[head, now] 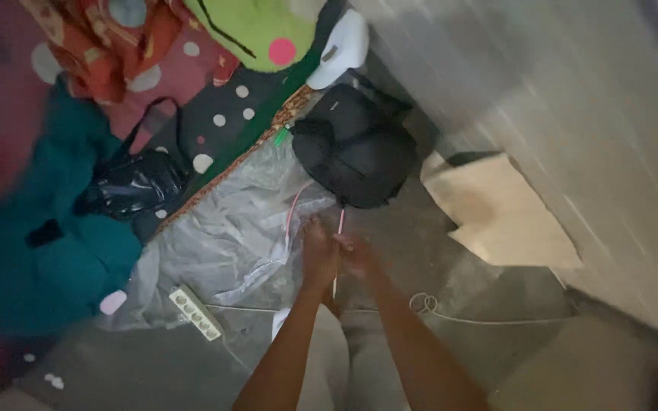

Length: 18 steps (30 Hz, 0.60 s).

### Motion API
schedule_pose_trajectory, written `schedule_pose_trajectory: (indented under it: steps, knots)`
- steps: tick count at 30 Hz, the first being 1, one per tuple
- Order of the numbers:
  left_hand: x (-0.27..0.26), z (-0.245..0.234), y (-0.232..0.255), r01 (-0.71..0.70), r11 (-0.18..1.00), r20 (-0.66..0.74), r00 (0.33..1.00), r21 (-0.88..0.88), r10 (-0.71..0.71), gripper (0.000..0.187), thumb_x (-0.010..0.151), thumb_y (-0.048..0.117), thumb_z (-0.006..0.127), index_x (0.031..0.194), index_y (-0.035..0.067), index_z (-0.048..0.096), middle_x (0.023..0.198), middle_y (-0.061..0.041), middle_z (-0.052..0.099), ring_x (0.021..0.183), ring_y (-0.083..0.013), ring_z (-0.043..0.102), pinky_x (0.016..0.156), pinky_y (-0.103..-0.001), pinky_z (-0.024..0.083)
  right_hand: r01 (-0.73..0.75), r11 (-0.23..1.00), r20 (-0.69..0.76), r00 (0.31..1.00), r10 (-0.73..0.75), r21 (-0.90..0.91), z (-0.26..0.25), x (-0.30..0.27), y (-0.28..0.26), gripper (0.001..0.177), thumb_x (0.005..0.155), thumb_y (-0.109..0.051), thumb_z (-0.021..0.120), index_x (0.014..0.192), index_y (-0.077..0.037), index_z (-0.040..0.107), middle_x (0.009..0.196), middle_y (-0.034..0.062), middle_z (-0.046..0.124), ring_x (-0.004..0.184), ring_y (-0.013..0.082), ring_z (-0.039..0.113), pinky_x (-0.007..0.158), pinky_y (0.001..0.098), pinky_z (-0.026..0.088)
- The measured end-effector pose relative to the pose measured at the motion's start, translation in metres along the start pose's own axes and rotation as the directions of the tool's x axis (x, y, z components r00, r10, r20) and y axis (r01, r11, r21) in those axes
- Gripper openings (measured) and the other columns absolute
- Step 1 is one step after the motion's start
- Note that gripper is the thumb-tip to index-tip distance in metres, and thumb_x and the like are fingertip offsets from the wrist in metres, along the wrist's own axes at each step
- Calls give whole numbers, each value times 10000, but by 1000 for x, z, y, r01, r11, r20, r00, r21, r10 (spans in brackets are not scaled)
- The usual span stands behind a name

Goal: Organizing and coiling a power cable on the floor of a bedroom

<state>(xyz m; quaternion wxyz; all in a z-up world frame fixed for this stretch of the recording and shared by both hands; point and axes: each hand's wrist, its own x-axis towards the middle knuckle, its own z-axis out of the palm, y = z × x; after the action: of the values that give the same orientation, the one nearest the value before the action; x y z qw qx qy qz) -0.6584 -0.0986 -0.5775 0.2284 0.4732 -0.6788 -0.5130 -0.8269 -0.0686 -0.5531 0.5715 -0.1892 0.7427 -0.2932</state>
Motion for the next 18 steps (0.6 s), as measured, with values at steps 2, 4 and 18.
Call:
schedule_pose_trajectory:
  steps: [2, 4, 18]
  knots:
    - [12, -10, -6, 55, 947, 110, 990, 316, -94, 651, 1088, 307, 588, 1556, -85, 362, 1578, -345, 376, 1484, -503, 316, 1220, -551, 224, -76, 974, 66, 994, 92, -214, 5, 18, 10, 571, 983, -547, 600, 1304, -77, 646, 1259, 135, 717, 1157, 278, 678, 1003, 451, 535]
    - [42, -15, 7, 320, 933, 96, 936, 167, -338, 541, 1069, 322, 571, 1421, -76, 472, 1359, -334, 519, 1255, -464, 475, 1098, -506, 365, -117, 942, 123, 979, 162, -316, 19, 37, 32, 575, 983, -566, 599, 1296, -88, 657, 1275, 135, 718, 1179, 273, 677, 1029, 448, 528]
    - [40, 80, -151, 571, 789, -104, 791, -228, -603, 311, 1098, 246, 527, 1223, -31, 594, 1088, -117, 616, 1003, -274, 592, 955, -366, 493, 44, 818, 241, 963, 117, -573, 52, 229, 189, 443, 1030, -409, 612, 1325, -79, 634, 1231, 171, 693, 1081, 309, 681, 968, 419, 563]
